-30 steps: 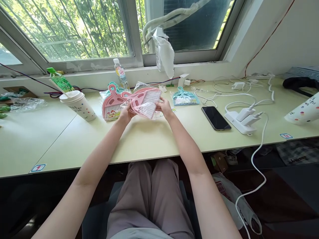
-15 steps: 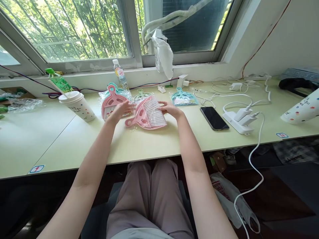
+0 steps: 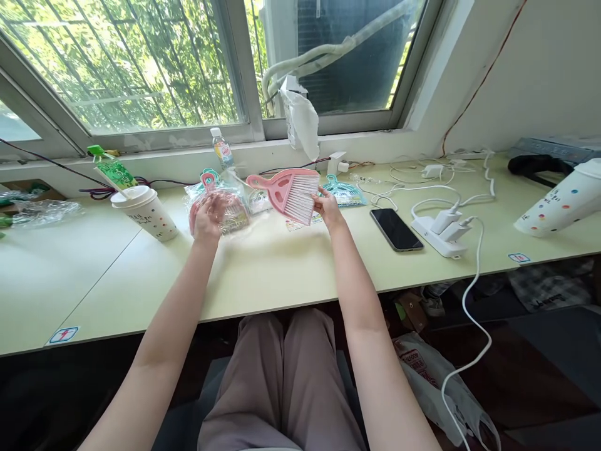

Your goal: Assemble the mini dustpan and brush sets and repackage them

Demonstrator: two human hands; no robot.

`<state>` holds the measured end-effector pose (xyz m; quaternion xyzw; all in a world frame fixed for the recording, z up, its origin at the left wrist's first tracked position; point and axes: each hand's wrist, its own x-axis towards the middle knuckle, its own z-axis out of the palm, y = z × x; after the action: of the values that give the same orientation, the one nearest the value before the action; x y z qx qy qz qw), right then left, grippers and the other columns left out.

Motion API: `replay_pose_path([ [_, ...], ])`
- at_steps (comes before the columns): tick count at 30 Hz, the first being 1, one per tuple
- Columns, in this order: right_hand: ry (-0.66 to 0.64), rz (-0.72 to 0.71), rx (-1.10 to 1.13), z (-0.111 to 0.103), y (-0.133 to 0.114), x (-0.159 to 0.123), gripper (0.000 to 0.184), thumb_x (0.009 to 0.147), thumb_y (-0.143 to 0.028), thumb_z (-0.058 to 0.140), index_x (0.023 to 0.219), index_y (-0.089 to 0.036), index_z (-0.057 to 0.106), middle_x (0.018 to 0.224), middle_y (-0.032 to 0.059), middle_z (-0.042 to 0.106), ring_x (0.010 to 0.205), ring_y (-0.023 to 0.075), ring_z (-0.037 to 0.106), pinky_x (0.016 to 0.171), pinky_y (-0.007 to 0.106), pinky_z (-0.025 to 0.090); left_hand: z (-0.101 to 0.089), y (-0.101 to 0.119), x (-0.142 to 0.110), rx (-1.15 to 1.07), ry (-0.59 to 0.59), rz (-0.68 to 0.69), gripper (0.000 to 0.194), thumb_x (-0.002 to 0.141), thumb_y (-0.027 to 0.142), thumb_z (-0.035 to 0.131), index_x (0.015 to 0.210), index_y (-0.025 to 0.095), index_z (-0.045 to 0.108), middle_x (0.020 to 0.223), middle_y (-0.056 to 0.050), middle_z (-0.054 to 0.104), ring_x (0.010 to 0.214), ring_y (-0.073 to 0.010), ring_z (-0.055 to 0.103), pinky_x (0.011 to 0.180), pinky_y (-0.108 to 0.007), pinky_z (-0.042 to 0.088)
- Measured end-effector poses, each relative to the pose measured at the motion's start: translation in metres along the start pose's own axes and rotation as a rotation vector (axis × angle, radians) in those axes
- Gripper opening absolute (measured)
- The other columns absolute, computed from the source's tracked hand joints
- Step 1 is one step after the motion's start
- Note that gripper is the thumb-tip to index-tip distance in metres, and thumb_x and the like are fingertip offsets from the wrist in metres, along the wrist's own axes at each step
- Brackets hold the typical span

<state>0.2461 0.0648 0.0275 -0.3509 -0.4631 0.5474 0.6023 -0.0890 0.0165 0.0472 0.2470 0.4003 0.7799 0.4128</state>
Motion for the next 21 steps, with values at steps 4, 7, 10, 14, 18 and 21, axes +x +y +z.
replay_pose_path([
  [4, 0.155, -0.041, 0.141, -0.005, 0.008, 0.008, 0.032, 0.072, -0.022, 0.075, 0.100, -0.024, 0.059, 0.086, -0.0017, 0.073, 0.081, 0.0154, 0.071, 0.079, 0.030, 0.060, -0.007, 0.004, 0.004, -0.122, 0.051, 0.008, 0.018, 0.091, 0.024, 0.049, 0.092, 0.022, 0.067, 0.106, -0.004, 0.072, 0.101, -0.0107, 0.067, 0.085, -0.020, 0.055],
  [7, 0.194, -0.031, 0.306, -0.007, 0.010, 0.009, 0.026, 0.074, -0.013, 0.071, 0.095, -0.023, 0.060, 0.082, -0.0033, 0.072, 0.074, 0.0116, 0.069, 0.072, 0.024, 0.059, -0.007, 0.002, 0.005, 0.119, 0.016, 0.002, 0.011, 0.083, 0.024, 0.060, 0.090, 0.021, 0.069, 0.097, -0.004, 0.071, 0.092, -0.0138, 0.067, 0.076, -0.021, 0.055],
  [10, 0.192, -0.017, 0.380, -0.007, 0.010, 0.009, 0.024, 0.076, -0.007, 0.066, 0.094, -0.022, 0.062, 0.082, -0.0037, 0.072, 0.071, 0.0100, 0.068, 0.068, 0.021, 0.058, -0.005, 0.000, 0.003, 0.522, 0.094, 0.091, 0.006, 0.079, 0.023, 0.065, 0.077, 0.019, 0.070, 0.075, -0.004, 0.067, 0.078, -0.0174, 0.065, 0.066, -0.023, 0.051],
  [14, 0.214, 0.012, 0.369, -0.005, 0.011, 0.008, 0.024, 0.078, -0.004, 0.063, 0.095, -0.021, 0.063, 0.080, -0.0034, 0.072, 0.068, 0.0092, 0.068, 0.065, 0.019, 0.058, -0.002, 0.003, -0.003, 0.642, 0.010, 0.168, 0.023, 0.087, 0.031, 0.060, 0.071, 0.018, 0.070, 0.049, 0.000, 0.050, 0.052, -0.0145, 0.055, 0.051, -0.023, 0.041],
  [18, 0.207, 0.026, 0.347, -0.002, 0.012, 0.009, 0.024, 0.080, -0.001, 0.060, 0.096, -0.020, 0.063, 0.081, -0.0026, 0.072, 0.067, 0.0089, 0.068, 0.065, 0.019, 0.058, 0.004, 0.010, -0.008, 0.282, -0.070, 0.135, 0.033, 0.098, 0.035, 0.048, 0.087, 0.015, 0.072, 0.046, 0.005, 0.046, 0.039, -0.0070, 0.042, 0.044, -0.019, 0.034],
  [21, 0.208, 0.031, 0.332, -0.001, 0.013, 0.010, 0.025, 0.080, -0.001, 0.059, 0.096, -0.020, 0.063, 0.080, -0.0028, 0.072, 0.067, 0.0091, 0.068, 0.066, 0.019, 0.059, 0.004, 0.014, -0.006, 0.014, 0.088, 0.142, 0.027, 0.101, 0.031, 0.047, 0.096, 0.016, 0.069, 0.059, 0.003, 0.059, 0.050, -0.0043, 0.055, 0.052, -0.014, 0.042],
])
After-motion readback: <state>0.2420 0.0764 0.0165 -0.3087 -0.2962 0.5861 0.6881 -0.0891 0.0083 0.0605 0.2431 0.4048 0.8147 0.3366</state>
